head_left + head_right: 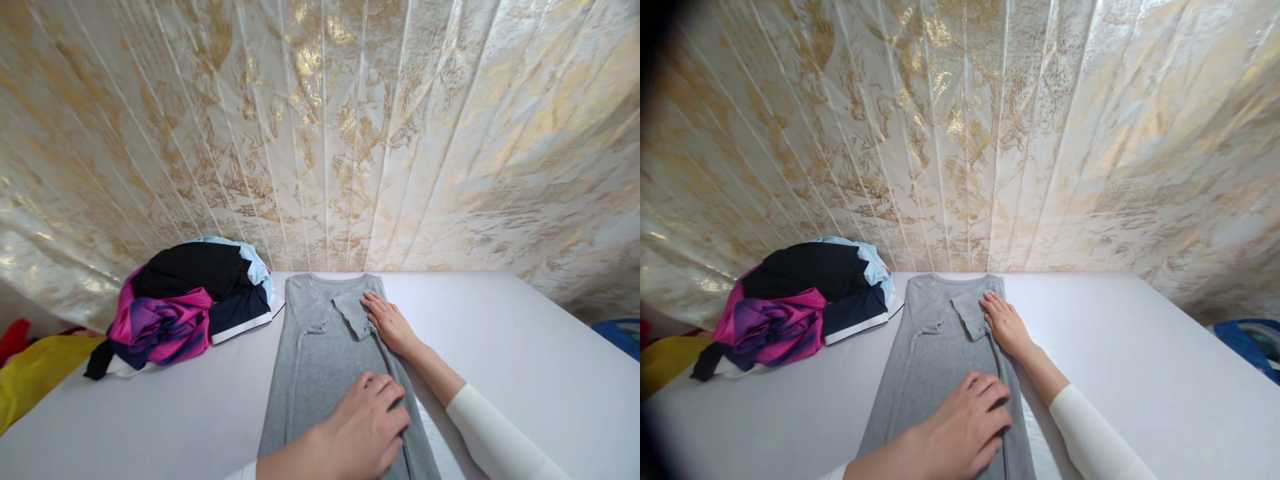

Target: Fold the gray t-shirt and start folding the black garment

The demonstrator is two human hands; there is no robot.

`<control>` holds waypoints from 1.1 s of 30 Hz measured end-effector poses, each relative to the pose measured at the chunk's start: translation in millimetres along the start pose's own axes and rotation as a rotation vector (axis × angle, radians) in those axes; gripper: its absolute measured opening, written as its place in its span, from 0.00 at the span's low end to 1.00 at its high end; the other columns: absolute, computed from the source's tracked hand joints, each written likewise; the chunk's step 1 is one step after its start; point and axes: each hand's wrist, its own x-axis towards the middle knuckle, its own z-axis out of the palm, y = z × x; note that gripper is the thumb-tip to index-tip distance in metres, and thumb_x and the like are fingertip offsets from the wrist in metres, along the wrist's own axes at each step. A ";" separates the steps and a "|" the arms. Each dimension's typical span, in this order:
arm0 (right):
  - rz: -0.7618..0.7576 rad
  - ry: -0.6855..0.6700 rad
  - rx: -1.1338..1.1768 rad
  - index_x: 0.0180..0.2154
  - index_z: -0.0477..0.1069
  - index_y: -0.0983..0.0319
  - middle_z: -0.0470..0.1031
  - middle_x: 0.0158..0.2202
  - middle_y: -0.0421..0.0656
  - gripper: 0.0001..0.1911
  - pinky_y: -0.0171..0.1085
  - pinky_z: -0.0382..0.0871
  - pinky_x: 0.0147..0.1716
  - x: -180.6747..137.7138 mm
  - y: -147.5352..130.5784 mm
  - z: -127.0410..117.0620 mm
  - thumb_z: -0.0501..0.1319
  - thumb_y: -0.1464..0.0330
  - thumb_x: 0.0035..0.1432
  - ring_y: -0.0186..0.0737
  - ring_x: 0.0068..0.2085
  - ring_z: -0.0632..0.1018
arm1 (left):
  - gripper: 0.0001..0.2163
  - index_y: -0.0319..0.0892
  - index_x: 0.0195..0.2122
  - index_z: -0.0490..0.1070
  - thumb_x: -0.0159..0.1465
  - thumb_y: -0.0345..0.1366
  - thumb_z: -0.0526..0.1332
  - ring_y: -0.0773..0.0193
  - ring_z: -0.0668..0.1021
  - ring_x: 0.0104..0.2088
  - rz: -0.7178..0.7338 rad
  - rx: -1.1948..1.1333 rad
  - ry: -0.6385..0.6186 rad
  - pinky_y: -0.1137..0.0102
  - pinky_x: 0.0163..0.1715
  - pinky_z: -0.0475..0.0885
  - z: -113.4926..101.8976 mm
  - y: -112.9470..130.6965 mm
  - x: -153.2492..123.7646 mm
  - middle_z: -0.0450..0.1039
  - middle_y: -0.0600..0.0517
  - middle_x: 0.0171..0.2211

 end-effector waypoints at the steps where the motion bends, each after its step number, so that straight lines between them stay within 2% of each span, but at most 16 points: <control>1: 0.002 -0.002 -0.007 0.59 0.63 0.61 0.61 0.63 0.50 0.22 0.49 0.61 0.57 0.5 0.3 0.3 0.48 0.69 0.65 0.46 0.64 0.60 | 0.09 0.42 0.42 0.67 0.65 0.40 0.58 0.58 0.67 0.52 0.019 0.009 -0.005 0.64 0.51 0.61 1.4 4.1 -1.0 0.68 0.48 0.50; 5: 0.009 -0.027 -0.015 0.59 0.63 0.61 0.61 0.63 0.51 0.22 0.49 0.62 0.57 2.7 0.9 -3.2 0.48 0.68 0.65 0.46 0.64 0.61 | 0.10 0.43 0.40 0.68 0.68 0.43 0.56 0.61 0.68 0.53 0.153 0.042 -0.009 0.65 0.49 0.60 12.6 13.2 -6.2 0.71 0.52 0.49; 9: -0.001 0.001 0.061 0.58 0.64 0.62 0.63 0.62 0.52 0.22 0.48 0.63 0.57 -6.0 -6.2 -11.8 0.45 0.68 0.66 0.44 0.62 0.64 | 0.12 0.47 0.50 0.67 0.72 0.39 0.48 0.65 0.63 0.60 0.265 0.165 0.065 0.69 0.47 0.62 24.3 16.0 -21.1 0.66 0.55 0.58; 12: -0.028 0.046 0.110 0.58 0.63 0.61 0.63 0.62 0.50 0.23 0.47 0.62 0.58 -21.2 -16.7 -12.8 0.43 0.69 0.66 0.42 0.62 0.64 | 0.14 0.48 0.55 0.64 0.73 0.37 0.45 0.66 0.61 0.62 0.278 0.303 0.120 0.70 0.45 0.64 30.7 17.6 -33.4 0.60 0.55 0.63; 15: -0.017 0.044 0.087 0.59 0.62 0.60 0.61 0.63 0.49 0.23 0.48 0.62 0.58 -32.9 -25.6 -7.5 0.44 0.70 0.65 0.43 0.64 0.61 | 0.15 0.48 0.56 0.64 0.73 0.38 0.45 0.66 0.62 0.62 0.296 0.361 0.134 0.71 0.46 0.65 37.3 19.8 -39.2 0.60 0.56 0.63; 22: 0.049 -0.088 -0.074 0.63 0.56 0.64 0.53 0.66 0.51 0.30 0.52 0.55 0.61 -28.3 -32.8 -3.4 0.51 0.58 0.64 0.49 0.66 0.55 | 0.14 0.49 0.56 0.64 0.72 0.40 0.46 0.61 0.62 0.62 0.261 0.344 0.156 0.68 0.47 0.65 46.0 27.7 -42.2 0.59 0.55 0.63; 27: 0.049 -0.130 -0.070 0.65 0.52 0.62 0.52 0.67 0.52 0.34 0.52 0.53 0.62 -27.6 -33.4 -7.5 0.50 0.53 0.64 0.49 0.67 0.54 | 0.14 0.54 0.55 0.64 0.73 0.38 0.45 0.64 0.62 0.61 0.302 0.217 0.078 0.69 0.47 0.64 37.0 36.2 -48.6 0.60 0.56 0.62; 29: 0.051 -0.124 -0.043 0.66 0.50 0.61 0.51 0.67 0.51 0.34 0.52 0.53 0.61 -31.7 -35.5 -11.3 0.49 0.52 0.64 0.48 0.67 0.53 | 0.15 0.51 0.56 0.63 0.72 0.40 0.46 0.65 0.62 0.62 0.297 0.151 0.033 0.68 0.49 0.63 26.0 37.2 -52.4 0.60 0.54 0.63; 33: -0.006 -0.057 0.034 0.68 0.42 0.57 0.50 0.68 0.48 0.32 0.52 0.54 0.61 -53.5 -50.3 -25.6 0.46 0.56 0.67 0.45 0.67 0.53 | 0.20 0.44 0.62 0.57 0.71 0.44 0.48 0.61 0.59 0.64 0.085 -0.005 -0.028 0.63 0.57 0.59 -3.3 27.6 -64.6 0.57 0.48 0.64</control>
